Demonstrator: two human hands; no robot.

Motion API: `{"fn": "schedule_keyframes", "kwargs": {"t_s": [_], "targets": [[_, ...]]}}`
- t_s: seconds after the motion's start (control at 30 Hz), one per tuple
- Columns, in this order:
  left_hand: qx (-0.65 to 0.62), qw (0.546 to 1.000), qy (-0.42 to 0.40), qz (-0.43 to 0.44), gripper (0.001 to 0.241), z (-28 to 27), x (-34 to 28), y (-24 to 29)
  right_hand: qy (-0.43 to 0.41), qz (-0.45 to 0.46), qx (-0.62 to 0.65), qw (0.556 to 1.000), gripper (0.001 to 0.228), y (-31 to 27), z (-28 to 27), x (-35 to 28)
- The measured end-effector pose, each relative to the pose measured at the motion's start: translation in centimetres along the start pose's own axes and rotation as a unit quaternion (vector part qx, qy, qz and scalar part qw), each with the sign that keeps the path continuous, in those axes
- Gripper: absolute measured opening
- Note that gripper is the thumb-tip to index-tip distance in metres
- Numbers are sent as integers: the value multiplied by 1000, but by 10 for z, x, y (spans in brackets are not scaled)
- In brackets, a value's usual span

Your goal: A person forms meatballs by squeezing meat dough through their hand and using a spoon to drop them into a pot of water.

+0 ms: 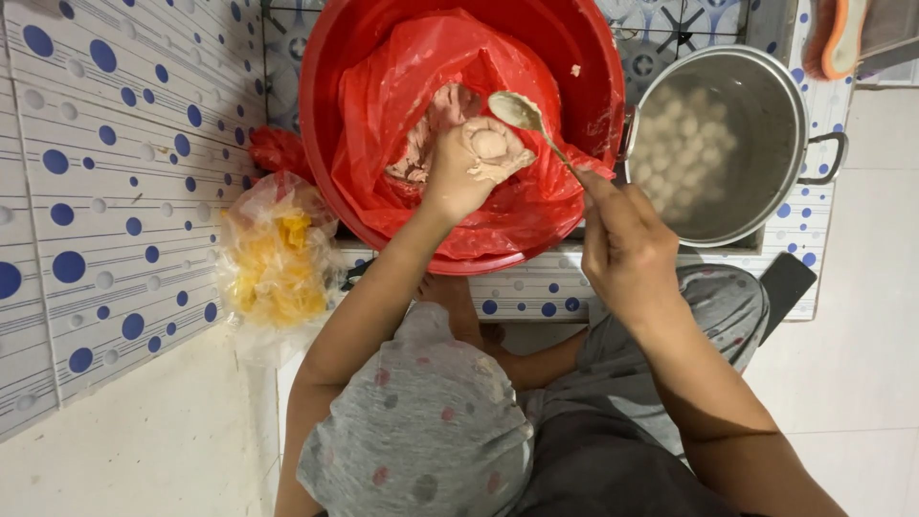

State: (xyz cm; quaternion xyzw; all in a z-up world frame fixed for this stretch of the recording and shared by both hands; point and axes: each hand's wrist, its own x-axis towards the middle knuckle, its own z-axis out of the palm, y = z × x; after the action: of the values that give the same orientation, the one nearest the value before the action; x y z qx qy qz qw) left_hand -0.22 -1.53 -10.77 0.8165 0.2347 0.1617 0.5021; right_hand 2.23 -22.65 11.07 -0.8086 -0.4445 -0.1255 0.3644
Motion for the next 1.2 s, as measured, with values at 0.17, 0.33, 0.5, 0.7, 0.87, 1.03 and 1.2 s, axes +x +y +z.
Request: {"fn": "schedule_keyframes", "kwargs": {"t_s": [0.17,0.33,0.5,0.7,0.87,1.03,1.2], "targets": [[72,997,27,9,36,22,3,-22,-28,7,4,1000,30,1,9,-8],[125,991,41,18,38,42,-2,-46,-76,106,85,988,27,1,20,-17],[167,980,-84,-74,8,-15,-15,33,-100,421,340,835,22,21,19,-28],[335,925,-183,0,27,-10,12,-31,-32,520,380,765,29,63,-30,-47],[338,908,-232,-88,57,-8,28,-53,22,459,159,874,23,162,-44,-90],[406,882,-241,-3,67,21,29,-120,-12,362,-62,930,19,293,-1,-164],[422,870,-252,35,65,32,19,-120,80,336,-31,938,21,272,3,-151]]}}
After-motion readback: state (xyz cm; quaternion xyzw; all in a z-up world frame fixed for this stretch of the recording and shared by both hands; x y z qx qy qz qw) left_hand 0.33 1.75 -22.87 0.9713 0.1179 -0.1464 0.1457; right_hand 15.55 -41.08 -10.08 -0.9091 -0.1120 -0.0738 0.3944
